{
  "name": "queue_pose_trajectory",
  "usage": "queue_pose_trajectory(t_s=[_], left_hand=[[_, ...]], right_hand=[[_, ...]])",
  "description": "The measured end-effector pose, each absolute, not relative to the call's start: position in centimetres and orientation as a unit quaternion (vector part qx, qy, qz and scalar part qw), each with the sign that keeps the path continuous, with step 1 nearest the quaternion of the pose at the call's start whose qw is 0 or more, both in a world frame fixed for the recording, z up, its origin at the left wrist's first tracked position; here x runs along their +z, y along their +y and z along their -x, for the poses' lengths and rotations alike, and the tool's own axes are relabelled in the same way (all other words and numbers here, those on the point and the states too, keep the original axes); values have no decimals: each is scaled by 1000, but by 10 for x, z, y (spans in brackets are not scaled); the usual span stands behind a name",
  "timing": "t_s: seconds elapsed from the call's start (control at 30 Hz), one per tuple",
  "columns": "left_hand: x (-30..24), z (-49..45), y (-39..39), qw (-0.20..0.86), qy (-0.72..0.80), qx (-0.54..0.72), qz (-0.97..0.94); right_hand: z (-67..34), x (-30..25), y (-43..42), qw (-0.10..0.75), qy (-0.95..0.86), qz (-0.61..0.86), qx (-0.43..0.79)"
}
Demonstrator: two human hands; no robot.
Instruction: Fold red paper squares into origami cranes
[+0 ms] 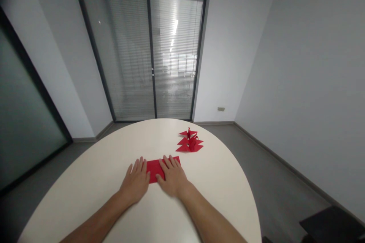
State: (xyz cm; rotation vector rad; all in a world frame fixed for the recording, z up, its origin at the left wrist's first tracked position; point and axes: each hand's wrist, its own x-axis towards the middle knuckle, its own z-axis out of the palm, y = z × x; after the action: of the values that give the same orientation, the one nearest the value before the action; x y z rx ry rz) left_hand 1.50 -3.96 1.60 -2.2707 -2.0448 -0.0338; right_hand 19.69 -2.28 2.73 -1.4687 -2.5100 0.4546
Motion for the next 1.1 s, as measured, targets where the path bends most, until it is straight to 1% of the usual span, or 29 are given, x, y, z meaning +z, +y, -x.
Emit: queue_pose_trajectory(t_s=[0.07, 0.13, 0.23, 0.3, 0.47, 0.6, 0.77, 0.9, 1.0, 1.1], left_hand=[[18, -13, -39, 72, -677, -36, 731], [19, -14, -39, 74, -648, -63, 755], [15, -18, -38, 3, -564, -83, 821], [10, -19, -37, -37, -538, -86, 838], [2, -13, -34, -39, -547, -99, 831], [6, -6, -33, -34, -550, -79, 831], [12, 9, -29, 22, -588, -54, 807], [19, 19, -23, 66, -600, -89, 792], [27, 14, -25, 49, -579, -152, 799], [29, 2, -31, -12, -562, -172, 809]], right_hand=[[-197, 28, -23, 104, -846, 499, 155], [-197, 28, -23, 108, -844, 501, 156], [-198, 27, -22, 113, -847, 497, 152], [-200, 27, -22, 113, -851, 490, 149], [-209, 30, -19, 83, -852, 488, 172], [-220, 36, -17, 74, -855, 479, 184], [-229, 42, -15, 80, -873, 448, 172], [-228, 45, -17, 86, -883, 433, 160], [-226, 46, -18, 98, -887, 424, 157], [-224, 47, -19, 106, -889, 420, 148]])
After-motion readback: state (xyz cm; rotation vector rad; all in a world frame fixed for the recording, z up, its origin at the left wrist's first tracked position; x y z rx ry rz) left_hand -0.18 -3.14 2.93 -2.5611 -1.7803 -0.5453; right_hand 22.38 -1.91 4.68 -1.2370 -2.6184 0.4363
